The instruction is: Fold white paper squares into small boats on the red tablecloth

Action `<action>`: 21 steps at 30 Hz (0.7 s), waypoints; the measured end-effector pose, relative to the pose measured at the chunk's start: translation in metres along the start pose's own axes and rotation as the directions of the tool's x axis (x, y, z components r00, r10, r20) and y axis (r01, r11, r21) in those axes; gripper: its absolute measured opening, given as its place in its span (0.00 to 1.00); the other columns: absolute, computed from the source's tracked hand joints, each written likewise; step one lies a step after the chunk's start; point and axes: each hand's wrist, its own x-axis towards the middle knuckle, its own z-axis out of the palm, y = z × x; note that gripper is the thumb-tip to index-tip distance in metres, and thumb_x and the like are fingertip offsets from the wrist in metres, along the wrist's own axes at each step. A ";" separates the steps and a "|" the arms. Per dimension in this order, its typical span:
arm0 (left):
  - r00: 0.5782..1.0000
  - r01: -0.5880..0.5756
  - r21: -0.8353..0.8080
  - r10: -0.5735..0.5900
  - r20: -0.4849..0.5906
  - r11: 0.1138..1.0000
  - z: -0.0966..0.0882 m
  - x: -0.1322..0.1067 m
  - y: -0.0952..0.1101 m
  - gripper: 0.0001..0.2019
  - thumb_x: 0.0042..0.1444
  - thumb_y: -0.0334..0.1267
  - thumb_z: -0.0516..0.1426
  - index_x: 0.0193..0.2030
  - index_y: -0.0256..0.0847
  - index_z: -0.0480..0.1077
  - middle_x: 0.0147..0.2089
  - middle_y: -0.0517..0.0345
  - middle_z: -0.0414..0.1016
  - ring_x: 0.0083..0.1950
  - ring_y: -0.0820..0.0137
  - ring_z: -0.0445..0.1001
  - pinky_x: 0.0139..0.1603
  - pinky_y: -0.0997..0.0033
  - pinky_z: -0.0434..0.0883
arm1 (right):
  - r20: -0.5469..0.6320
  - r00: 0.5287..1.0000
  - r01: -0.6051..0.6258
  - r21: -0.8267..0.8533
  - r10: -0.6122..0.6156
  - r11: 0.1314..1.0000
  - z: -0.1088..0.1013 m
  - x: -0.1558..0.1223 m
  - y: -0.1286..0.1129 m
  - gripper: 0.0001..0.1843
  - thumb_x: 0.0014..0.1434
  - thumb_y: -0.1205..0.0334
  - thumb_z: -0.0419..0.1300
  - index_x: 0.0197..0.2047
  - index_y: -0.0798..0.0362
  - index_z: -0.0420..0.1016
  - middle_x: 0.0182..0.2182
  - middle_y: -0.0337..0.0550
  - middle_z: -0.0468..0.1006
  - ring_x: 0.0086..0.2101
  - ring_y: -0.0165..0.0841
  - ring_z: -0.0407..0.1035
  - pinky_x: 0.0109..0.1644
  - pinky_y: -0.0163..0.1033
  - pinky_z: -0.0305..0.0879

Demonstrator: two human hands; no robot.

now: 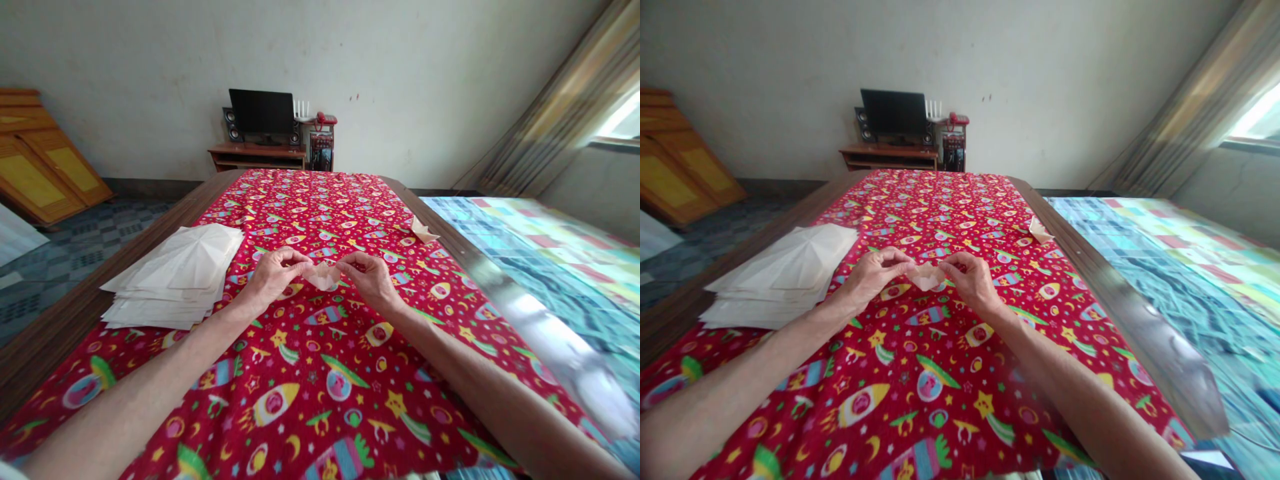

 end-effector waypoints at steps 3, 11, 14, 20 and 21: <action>0.999 0.001 -0.020 -0.002 -0.047 1.000 -0.002 0.003 -0.004 0.11 0.48 0.45 0.60 0.33 0.39 0.74 0.35 0.57 0.79 0.37 0.67 0.75 0.41 0.71 0.70 | -0.046 0.999 0.000 -0.038 -0.002 0.999 -0.007 0.004 0.003 0.12 0.55 0.54 0.59 0.29 0.55 0.75 0.24 0.39 0.75 0.26 0.29 0.66 0.31 0.34 0.61; 0.998 -0.042 0.135 0.048 -0.048 0.990 -0.009 0.008 -0.017 0.12 0.51 0.46 0.58 0.34 0.38 0.73 0.34 0.57 0.78 0.35 0.67 0.75 0.38 0.72 0.69 | -0.123 0.992 -0.009 -0.157 -0.010 0.987 -0.021 0.010 0.005 0.14 0.54 0.53 0.58 0.29 0.55 0.74 0.24 0.39 0.74 0.26 0.29 0.65 0.31 0.33 0.59; 0.997 -0.039 0.211 0.051 -0.052 0.977 -0.011 0.010 -0.022 0.12 0.52 0.45 0.56 0.34 0.38 0.73 0.33 0.57 0.77 0.35 0.66 0.75 0.37 0.71 0.69 | -0.119 0.993 -0.032 -0.217 0.006 0.976 -0.022 0.010 0.005 0.14 0.54 0.53 0.57 0.27 0.55 0.74 0.22 0.38 0.72 0.24 0.29 0.63 0.30 0.33 0.58; 0.993 -0.120 0.456 0.115 0.039 0.882 -0.011 0.011 -0.029 0.08 0.53 0.39 0.54 0.31 0.39 0.71 0.32 0.57 0.77 0.34 0.67 0.74 0.38 0.70 0.70 | -0.051 0.996 -0.092 -0.344 0.079 0.934 -0.019 0.009 0.013 0.13 0.53 0.56 0.55 0.25 0.56 0.74 0.18 0.36 0.70 0.21 0.27 0.62 0.26 0.32 0.54; 0.991 -0.136 0.476 0.128 0.048 0.869 -0.010 0.011 -0.031 0.06 0.52 0.37 0.54 0.30 0.39 0.71 0.32 0.56 0.76 0.34 0.67 0.74 0.39 0.69 0.70 | -0.035 0.995 -0.101 -0.370 0.095 0.923 -0.019 0.009 0.016 0.13 0.53 0.57 0.55 0.25 0.55 0.74 0.18 0.36 0.70 0.21 0.27 0.62 0.26 0.32 0.54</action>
